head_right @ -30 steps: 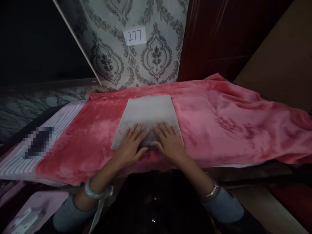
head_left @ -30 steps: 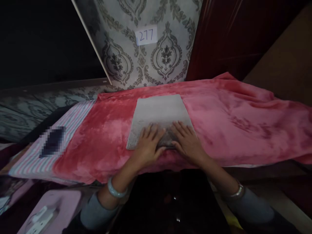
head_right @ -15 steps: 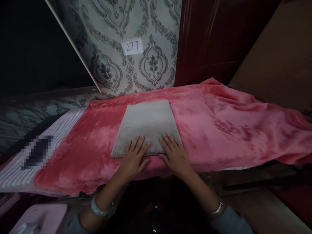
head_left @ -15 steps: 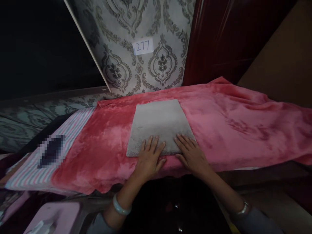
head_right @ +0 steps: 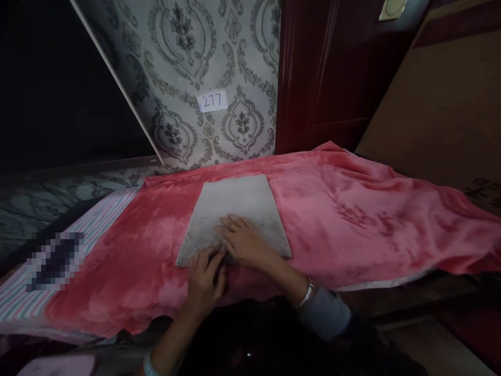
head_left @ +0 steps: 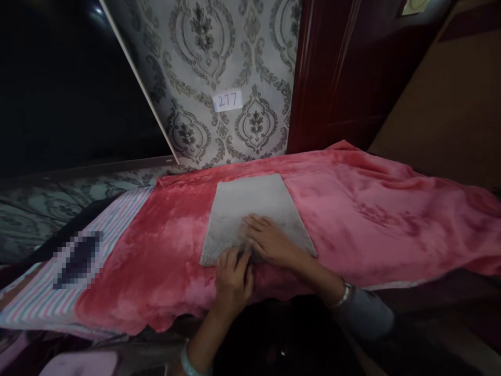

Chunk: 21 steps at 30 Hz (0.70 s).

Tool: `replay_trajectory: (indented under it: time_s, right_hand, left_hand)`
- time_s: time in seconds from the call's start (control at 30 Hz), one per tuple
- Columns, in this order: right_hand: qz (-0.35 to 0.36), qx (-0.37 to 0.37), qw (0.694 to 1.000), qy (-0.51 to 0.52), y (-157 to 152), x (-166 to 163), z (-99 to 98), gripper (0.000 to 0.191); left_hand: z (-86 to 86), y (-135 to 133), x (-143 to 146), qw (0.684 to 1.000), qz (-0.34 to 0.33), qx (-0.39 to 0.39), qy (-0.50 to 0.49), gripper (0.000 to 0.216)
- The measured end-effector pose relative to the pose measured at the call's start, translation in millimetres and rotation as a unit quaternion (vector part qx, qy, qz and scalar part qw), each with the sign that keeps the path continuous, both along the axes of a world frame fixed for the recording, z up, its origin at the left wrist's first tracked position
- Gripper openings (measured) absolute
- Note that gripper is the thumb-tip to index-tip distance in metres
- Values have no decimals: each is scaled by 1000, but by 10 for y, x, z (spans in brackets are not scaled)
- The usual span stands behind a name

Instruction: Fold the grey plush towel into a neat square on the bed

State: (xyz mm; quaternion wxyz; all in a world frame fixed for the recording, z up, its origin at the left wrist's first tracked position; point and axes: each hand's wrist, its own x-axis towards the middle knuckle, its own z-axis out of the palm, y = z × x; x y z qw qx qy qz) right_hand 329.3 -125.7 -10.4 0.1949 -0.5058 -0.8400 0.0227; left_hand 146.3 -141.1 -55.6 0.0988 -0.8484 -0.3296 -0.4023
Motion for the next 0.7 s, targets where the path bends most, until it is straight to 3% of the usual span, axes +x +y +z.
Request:
replay_trajectory:
  time_s: [0.1, 0.2, 0.4, 0.53, 0.6, 0.7]
  right_hand:
    - [24, -34, 998, -36, 136, -90, -105, 47]
    - [-4, -30, 999, -44, 171, 11, -249, 50]
    - [-174, -23, 983, -49, 174, 737, -465, 53]
    - [-297, 30, 954, -27, 106, 1051, -450, 51]
    - [-261, 74, 962, 11, 70, 959, -371, 50]
    - [-111, 65, 990, 56, 39, 573, -221, 47]
  left_hand:
    - [-50, -21, 14, 1000, -9, -17, 5, 28]
    - [-99, -25, 10, 1000, -3, -13, -1, 27]
    - [-171, 6, -10, 1000, 7, -1, 1, 27]
    - [-183, 10, 14, 1000, 11, 6, -12, 24]
    - [-177, 3, 31, 1000, 15, 12, -13, 23]
    - [-151, -13, 29, 1000, 5, 12, -14, 24]
